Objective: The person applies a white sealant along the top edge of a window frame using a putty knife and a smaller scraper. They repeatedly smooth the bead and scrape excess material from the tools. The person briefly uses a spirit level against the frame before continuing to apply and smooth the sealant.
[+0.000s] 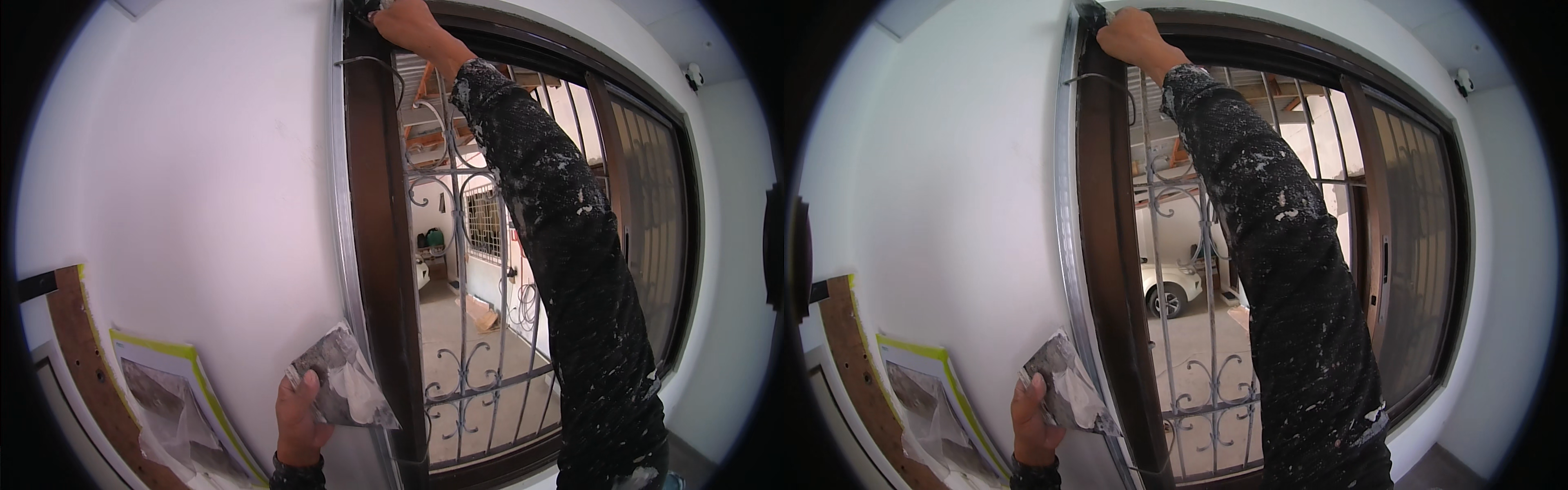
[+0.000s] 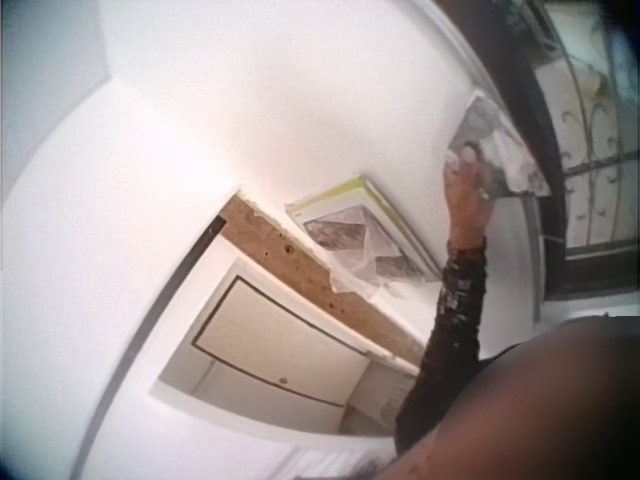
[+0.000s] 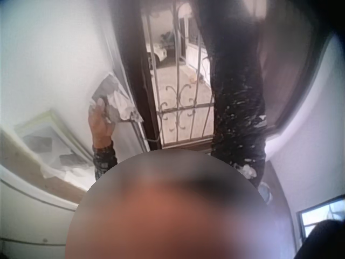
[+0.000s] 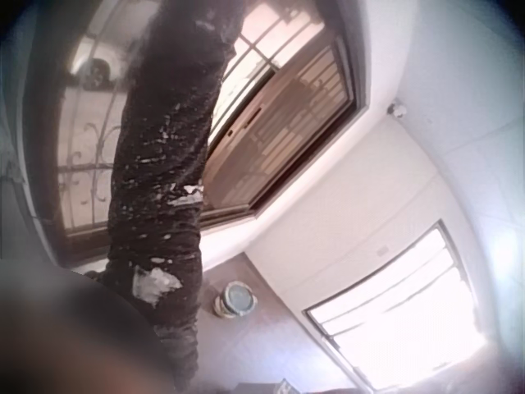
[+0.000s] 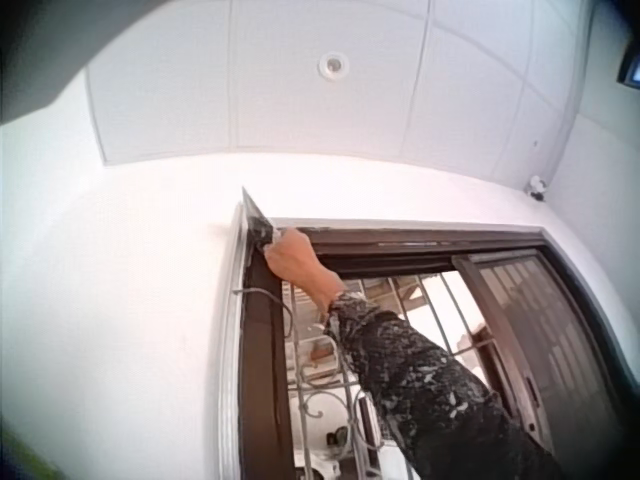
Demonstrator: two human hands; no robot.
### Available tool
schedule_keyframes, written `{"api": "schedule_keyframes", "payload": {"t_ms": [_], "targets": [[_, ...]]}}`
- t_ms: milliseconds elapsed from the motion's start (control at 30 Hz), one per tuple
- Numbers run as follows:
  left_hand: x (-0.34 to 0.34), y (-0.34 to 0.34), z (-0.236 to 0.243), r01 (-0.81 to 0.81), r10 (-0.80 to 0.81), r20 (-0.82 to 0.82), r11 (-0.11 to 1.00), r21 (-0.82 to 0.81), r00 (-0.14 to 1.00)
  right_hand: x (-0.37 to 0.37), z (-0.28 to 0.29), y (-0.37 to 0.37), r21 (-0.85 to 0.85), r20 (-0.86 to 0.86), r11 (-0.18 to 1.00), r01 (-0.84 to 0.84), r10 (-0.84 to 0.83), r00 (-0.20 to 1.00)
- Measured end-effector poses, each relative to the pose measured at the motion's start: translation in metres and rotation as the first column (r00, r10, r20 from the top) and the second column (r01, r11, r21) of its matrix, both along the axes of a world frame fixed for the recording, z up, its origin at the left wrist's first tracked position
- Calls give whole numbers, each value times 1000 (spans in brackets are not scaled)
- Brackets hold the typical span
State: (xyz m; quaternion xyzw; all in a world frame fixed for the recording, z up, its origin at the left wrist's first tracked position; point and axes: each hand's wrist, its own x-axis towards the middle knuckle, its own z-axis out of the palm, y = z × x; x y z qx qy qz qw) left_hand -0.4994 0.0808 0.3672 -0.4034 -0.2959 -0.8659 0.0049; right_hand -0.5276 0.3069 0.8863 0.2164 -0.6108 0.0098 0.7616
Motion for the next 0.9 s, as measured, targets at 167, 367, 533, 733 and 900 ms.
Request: {"api": "schedule_keyframes", "payload": {"t_ms": [167,367,533,733,900], "targets": [[-1,0,0,47,-47,-30,999,12,998,9,-27,3,17,67,997,-76,74,995],[2,0,1,20,-20,-38,1000,11,999,47,-85,1,18,181,999,-33,29,983],[5,-1,1,-40,40,45,999,-6,998,97,-168,45,133,-72,987,91,-82,994],[45,-2,13,-147,146,39,989,24,988,139,-337,63,-344,458,780,-523,625,632],[81,6,36,-318,329,57,937,-142,943,157,-397,74,174,634,810,-560,343,693]]}}
